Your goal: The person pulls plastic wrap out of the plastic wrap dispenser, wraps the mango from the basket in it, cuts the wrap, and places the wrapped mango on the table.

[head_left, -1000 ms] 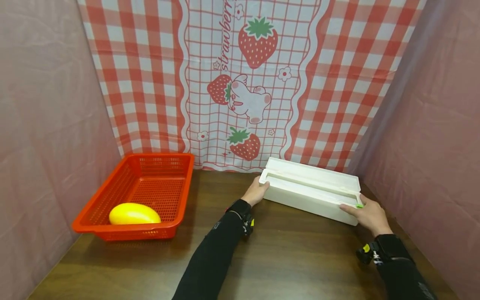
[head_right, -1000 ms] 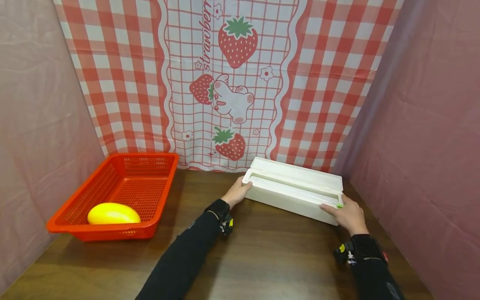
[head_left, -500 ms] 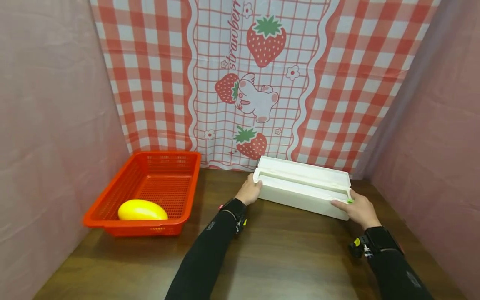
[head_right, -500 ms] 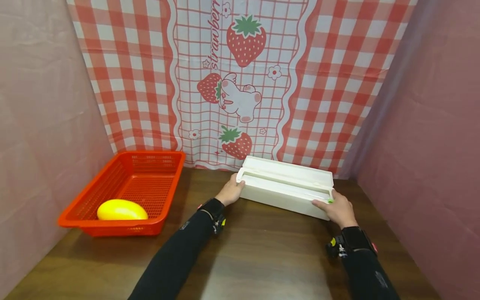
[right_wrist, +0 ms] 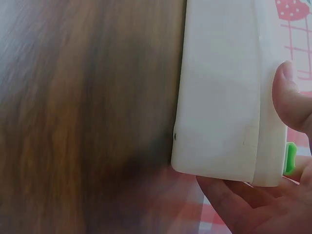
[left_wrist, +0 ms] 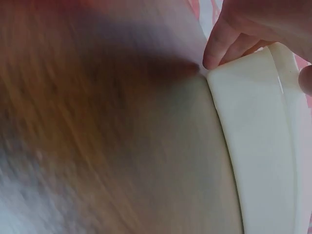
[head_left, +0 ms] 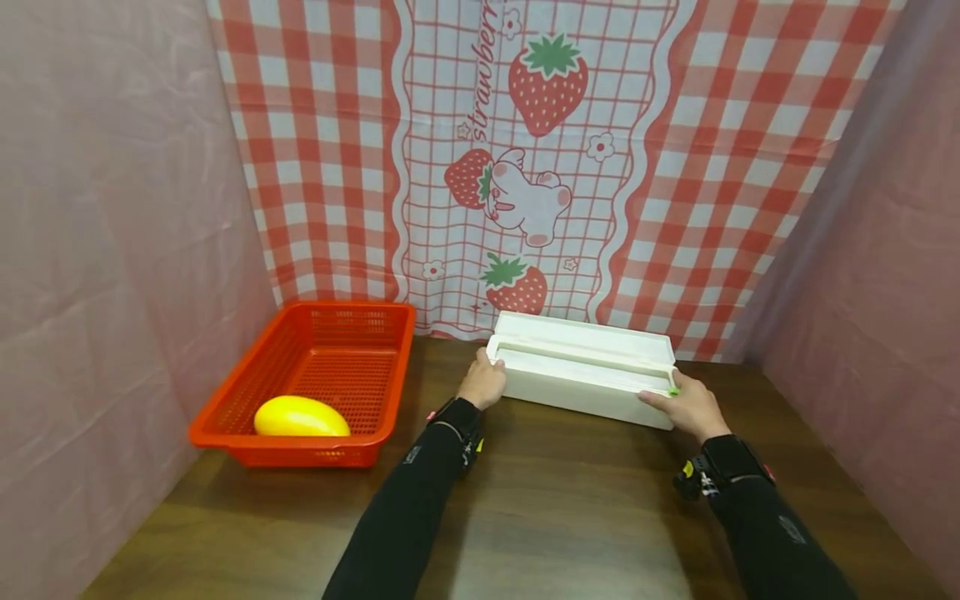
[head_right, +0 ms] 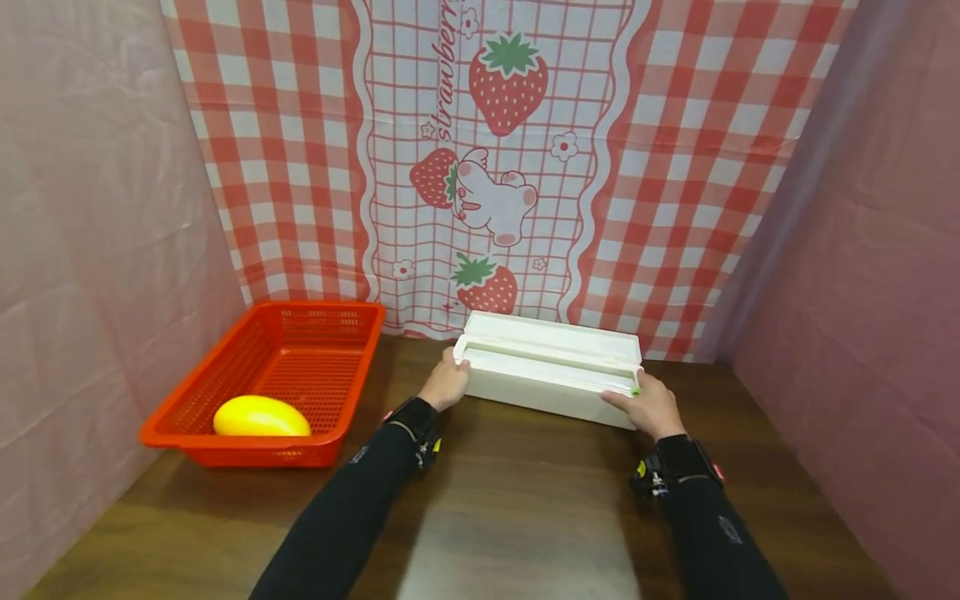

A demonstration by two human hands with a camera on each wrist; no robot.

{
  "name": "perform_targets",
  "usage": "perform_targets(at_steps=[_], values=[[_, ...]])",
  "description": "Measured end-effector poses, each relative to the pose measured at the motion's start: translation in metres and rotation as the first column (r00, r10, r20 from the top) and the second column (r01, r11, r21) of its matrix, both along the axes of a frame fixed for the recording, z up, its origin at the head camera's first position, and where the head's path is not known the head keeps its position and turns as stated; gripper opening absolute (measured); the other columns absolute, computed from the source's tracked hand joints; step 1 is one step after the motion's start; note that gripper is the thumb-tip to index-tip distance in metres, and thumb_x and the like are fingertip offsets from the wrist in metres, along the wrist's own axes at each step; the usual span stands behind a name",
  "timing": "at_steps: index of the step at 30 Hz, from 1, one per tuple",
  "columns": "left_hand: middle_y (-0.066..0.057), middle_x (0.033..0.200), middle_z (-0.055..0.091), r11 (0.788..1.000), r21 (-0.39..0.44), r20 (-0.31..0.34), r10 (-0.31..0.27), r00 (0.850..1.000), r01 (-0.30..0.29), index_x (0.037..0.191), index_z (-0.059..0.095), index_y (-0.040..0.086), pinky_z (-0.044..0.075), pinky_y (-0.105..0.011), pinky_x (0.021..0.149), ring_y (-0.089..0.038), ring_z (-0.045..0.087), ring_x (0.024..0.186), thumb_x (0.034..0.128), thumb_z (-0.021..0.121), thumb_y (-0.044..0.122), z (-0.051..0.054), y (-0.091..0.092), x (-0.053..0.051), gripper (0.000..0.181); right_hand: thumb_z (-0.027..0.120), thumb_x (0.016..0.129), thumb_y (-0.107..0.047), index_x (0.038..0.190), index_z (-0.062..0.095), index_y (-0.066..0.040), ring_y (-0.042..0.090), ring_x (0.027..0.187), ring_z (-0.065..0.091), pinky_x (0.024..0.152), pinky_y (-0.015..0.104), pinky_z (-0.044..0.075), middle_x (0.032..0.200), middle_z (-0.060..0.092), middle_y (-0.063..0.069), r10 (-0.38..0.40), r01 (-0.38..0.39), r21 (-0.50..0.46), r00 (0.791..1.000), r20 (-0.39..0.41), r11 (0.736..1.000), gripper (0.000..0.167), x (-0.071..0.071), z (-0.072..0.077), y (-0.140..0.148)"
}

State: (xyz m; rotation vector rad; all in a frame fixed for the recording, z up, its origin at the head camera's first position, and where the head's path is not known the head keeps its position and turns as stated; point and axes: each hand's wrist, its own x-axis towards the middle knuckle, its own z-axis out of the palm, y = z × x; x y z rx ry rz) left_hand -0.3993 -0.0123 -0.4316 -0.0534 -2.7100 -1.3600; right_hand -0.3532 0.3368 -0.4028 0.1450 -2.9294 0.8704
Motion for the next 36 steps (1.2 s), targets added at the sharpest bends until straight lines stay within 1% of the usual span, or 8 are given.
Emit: perform_targets(at_steps=[3,7,13,18,24,28,32,36], values=[[-0.026,0.130,0.056,0.999,-0.003,0.030,0.050,0.998,-0.050,0.138,0.038,-0.001,0.044,-0.055,0.100,-0.044,0.056,0.121,0.1068,0.040,0.028,0.004,-0.005,0.004,0.042,0.066,0.096,-0.049,0.150,0.016,0.019,0.059,0.135,0.032,0.107,0.066,0.033,0.150,0.024,0.046,0.006,-0.006,-0.013,1.000,0.022,1.000,0.100,-0.004,0.001,-0.008],[-0.026,0.128,0.058,0.994,-0.014,0.024,0.108,0.994,-0.108,0.133,0.041,0.000,0.045,-0.057,0.098,-0.046,0.057,0.119,0.1060,0.040,0.028,0.005,-0.010,0.006,0.040,0.065,0.097,-0.050,0.151,0.014,0.018,0.059,0.138,0.028,0.109,0.067,0.029,0.152,0.021,0.045,0.010,-0.009,-0.018,0.999,0.049,1.000,0.101,-0.011,0.002,-0.016],[-0.027,0.128,0.058,0.984,-0.031,0.014,0.175,0.984,-0.175,0.132,0.042,-0.002,0.045,-0.060,0.096,-0.050,0.058,0.115,0.1052,0.040,0.028,0.005,-0.016,0.006,0.039,0.064,0.097,-0.049,0.152,0.015,0.017,0.059,0.139,0.028,0.110,0.067,0.029,0.152,0.023,0.044,0.036,-0.036,-0.017,0.999,0.035,0.999,0.099,-0.016,0.002,-0.027],[-0.027,0.129,0.058,0.972,-0.027,0.020,0.236,0.972,-0.235,0.132,0.043,-0.002,0.046,-0.060,0.095,-0.050,0.059,0.114,0.1049,0.040,0.026,0.005,-0.022,0.007,0.039,0.064,0.098,-0.047,0.153,0.015,0.017,0.058,0.140,0.026,0.110,0.066,0.029,0.153,0.022,0.043,0.060,-0.059,-0.029,0.998,0.033,0.998,0.097,-0.022,0.000,-0.038],[-0.027,0.131,0.054,0.958,-0.025,0.041,0.287,0.957,-0.286,0.138,0.039,-0.001,0.045,-0.059,0.097,-0.050,0.057,0.116,0.1054,0.039,0.026,0.005,-0.028,0.009,0.042,0.063,0.099,-0.047,0.154,0.014,0.015,0.056,0.142,0.024,0.112,0.065,0.027,0.155,0.020,0.041,0.071,-0.070,-0.035,0.997,0.033,0.997,0.097,-0.029,-0.002,-0.049],[-0.027,0.127,0.054,0.948,-0.004,0.035,0.319,0.947,-0.319,0.136,0.039,0.000,0.046,-0.060,0.094,-0.050,0.057,0.112,0.1042,0.038,0.026,0.006,-0.030,0.008,0.041,0.062,0.099,-0.048,0.154,0.012,0.014,0.055,0.143,0.022,0.113,0.064,0.026,0.157,0.018,0.040,0.073,-0.071,-0.045,0.997,0.034,0.996,0.097,-0.032,-0.001,-0.054],[-0.028,0.124,0.054,0.938,0.007,0.018,0.346,0.938,-0.346,0.134,0.041,-0.001,0.047,-0.059,0.092,-0.050,0.057,0.110,0.1031,0.038,0.025,0.004,-0.033,0.006,0.040,0.062,0.099,-0.047,0.155,0.012,0.014,0.055,0.143,0.024,0.112,0.063,0.028,0.158,0.017,0.040,0.083,-0.081,-0.062,0.996,0.028,0.995,0.096,-0.032,0.000,-0.060],[-0.027,0.125,0.053,0.929,0.004,0.010,0.371,0.929,-0.371,0.133,0.041,0.000,0.047,-0.058,0.093,-0.049,0.057,0.111,0.1025,0.039,0.024,0.002,-0.037,0.005,0.039,0.063,0.100,-0.044,0.155,0.012,0.014,0.054,0.144,0.022,0.114,0.063,0.026,0.158,0.017,0.040,0.089,-0.086,-0.077,0.996,0.033,0.993,0.095,-0.032,-0.003,-0.067]])
